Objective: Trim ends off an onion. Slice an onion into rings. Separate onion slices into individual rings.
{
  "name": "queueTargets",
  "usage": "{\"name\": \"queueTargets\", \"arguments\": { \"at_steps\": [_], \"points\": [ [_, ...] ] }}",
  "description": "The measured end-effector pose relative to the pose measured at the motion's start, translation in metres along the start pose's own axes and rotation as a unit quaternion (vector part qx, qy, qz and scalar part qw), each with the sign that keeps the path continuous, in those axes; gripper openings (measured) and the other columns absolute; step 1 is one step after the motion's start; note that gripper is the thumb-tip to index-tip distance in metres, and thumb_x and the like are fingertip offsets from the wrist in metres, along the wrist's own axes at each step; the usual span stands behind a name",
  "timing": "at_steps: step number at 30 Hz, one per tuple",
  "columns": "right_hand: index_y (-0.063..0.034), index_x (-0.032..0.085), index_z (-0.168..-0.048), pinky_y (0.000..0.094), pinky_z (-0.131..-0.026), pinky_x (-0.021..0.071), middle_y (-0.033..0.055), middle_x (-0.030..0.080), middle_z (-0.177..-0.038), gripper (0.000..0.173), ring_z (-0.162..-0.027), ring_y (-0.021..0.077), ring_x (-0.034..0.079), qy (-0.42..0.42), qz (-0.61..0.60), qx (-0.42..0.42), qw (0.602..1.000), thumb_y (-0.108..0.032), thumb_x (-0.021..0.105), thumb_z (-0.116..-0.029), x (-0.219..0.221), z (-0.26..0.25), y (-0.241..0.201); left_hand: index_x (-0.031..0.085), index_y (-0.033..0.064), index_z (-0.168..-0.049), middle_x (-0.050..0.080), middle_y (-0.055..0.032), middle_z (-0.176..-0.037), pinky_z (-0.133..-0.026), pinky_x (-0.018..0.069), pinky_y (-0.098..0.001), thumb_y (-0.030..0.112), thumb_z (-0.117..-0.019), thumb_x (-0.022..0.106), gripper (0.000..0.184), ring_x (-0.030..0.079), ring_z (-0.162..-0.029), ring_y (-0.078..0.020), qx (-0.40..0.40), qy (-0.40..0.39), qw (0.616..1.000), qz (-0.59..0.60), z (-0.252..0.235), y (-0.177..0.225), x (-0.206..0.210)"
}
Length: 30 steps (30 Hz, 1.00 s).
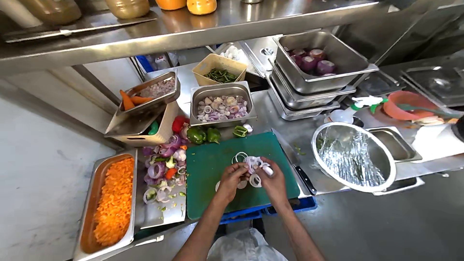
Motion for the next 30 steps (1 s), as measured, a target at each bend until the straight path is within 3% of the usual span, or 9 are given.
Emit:
{"name": "queueTargets", "arguments": {
  "at_steps": [3, 5, 7, 11, 14, 16, 19, 24, 30],
  "points": [
    [-0.0187, 0.074, -0.122, 0.0381, -0.074, 0.0598, 0.0029, 0.07, -0.103, 0.031, -0.086, 0.0155, 0.067, 0.002, 0.111, -0.118, 0.987, -0.032, 0.073, -0.0938, -0.002, -0.003, -0.016, 0.069, -0.0048, -0.106, 0.071, -0.0149, -0.095, -0.081, 0.0589, -0.0363, 0.012, -0.1011, 0.061, 0.019, 0.069, -0.085, -0.0213, 0.011, -0.004, 0.999, -0.036, -0.007, -0.004, 0.003],
    [-0.0201, 0.08, -0.103, 0.0362, -0.078, 0.0608, -0.003, 0.075, -0.096, 0.016, -0.087, 0.0107, 0.07, -0.033, 0.105, -0.1, 0.989, -0.032, 0.073, -0.0948, 0.001, -0.005, -0.014, 0.067, -0.005, -0.112, 0.071, -0.0156, -0.096, -0.08, 0.0594, -0.0369, 0.011, -0.1027, 0.059, 0.021, 0.069, -0.085, -0.0219, 0.003, -0.009, 0.999, -0.046, -0.01, -0.007, 0.006],
    [-0.0176, 0.081, -0.097, 0.0355, -0.078, 0.0616, -0.0034, 0.076, -0.092, 0.014, -0.086, 0.0101, 0.072, -0.056, 0.077, -0.08, 0.992, -0.029, 0.073, -0.095, 0.001, -0.009, -0.007, 0.068, -0.0037, -0.114, 0.071, -0.015, -0.097, -0.08, 0.0604, -0.0367, 0.012, -0.1009, 0.063, 0.021, 0.07, -0.084, -0.0219, 0.003, -0.007, 0.997, -0.08, -0.013, -0.008, 0.007],
    [-0.0092, 0.08, -0.09, 0.0349, -0.059, 0.0529, 0.0036, 0.073, -0.08, 0.014, -0.067, 0.0146, 0.064, -0.047, 0.013, -0.001, 0.999, -0.021, 0.072, -0.093, -0.006, -0.017, 0.016, 0.075, 0.0046, -0.109, 0.074, -0.0081, -0.097, -0.081, 0.061, -0.0361, 0.022, -0.096, 0.072, 0.022, 0.071, -0.084, -0.0184, 0.022, -0.009, 0.973, -0.228, -0.016, -0.005, -0.001],
    [-0.0063, 0.078, -0.089, 0.0332, -0.055, 0.0496, 0.005, 0.07, -0.076, 0.016, -0.062, 0.0144, 0.061, -0.024, 0.008, 0.012, 1.0, -0.019, 0.071, -0.0943, -0.014, -0.019, 0.02, 0.076, 0.0091, -0.107, 0.074, -0.0034, -0.097, -0.079, 0.0608, -0.0349, 0.024, -0.0956, 0.072, 0.02, 0.071, -0.083, -0.015, 0.029, 0.006, 0.95, -0.31, -0.019, 0.002, -0.009],
    [-0.013, 0.079, -0.089, 0.035, -0.067, 0.0581, -0.0008, 0.072, -0.082, 0.015, -0.073, 0.0113, 0.067, -0.012, 0.113, -0.078, 0.99, -0.025, 0.071, -0.0942, -0.018, -0.021, 0.003, 0.076, 0.0092, -0.107, 0.073, -0.0035, -0.102, -0.083, 0.0595, -0.0352, 0.023, -0.0961, 0.072, 0.018, 0.07, -0.088, -0.0142, 0.042, 0.011, 0.928, -0.369, -0.023, 0.011, -0.01],
    [-0.0181, 0.08, -0.092, 0.035, -0.07, 0.0612, -0.003, 0.071, -0.089, 0.011, -0.079, 0.0095, 0.069, -0.035, 0.222, -0.164, 0.96, -0.028, 0.075, -0.0916, -0.01, -0.024, -0.007, 0.077, 0.012, -0.108, 0.071, -0.0041, -0.108, -0.091, 0.0583, -0.0364, 0.023, -0.0965, 0.07, 0.017, 0.069, -0.096, -0.0143, 0.067, -0.032, 0.85, -0.522, -0.032, 0.019, 0.0],
    [-0.0192, 0.079, -0.096, 0.0376, -0.08, 0.0624, -0.0034, 0.073, -0.095, 0.012, -0.088, 0.0102, 0.071, -0.101, 0.28, -0.16, 0.941, -0.03, 0.079, -0.0896, 0.003, -0.031, -0.006, 0.077, 0.0153, -0.109, 0.068, -0.0042, -0.116, -0.098, 0.0548, -0.0412, 0.023, -0.0971, 0.067, 0.017, 0.064, -0.111, -0.0192, 0.077, -0.018, 0.782, -0.618, -0.033, 0.031, 0.002],
    [-0.0198, 0.079, -0.095, 0.0346, -0.076, 0.0629, -0.0048, 0.074, -0.094, 0.007, -0.084, 0.0076, 0.071, -0.064, 0.238, -0.134, 0.96, -0.025, 0.076, -0.0921, -0.012, -0.029, -0.003, 0.078, 0.0207, -0.112, 0.068, -0.0025, -0.116, -0.1, 0.0529, -0.0416, 0.024, -0.0958, 0.069, 0.019, 0.062, -0.115, -0.0206, 0.07, -0.031, 0.734, -0.675, -0.029, 0.031, 0.003]
  ]
}}
Point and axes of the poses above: each hand's wrist, its own z-axis away from the middle knuckle, its own x-axis out of the palm, y = z × x, the point moved 9 cm from there along -z, towards the middle knuckle
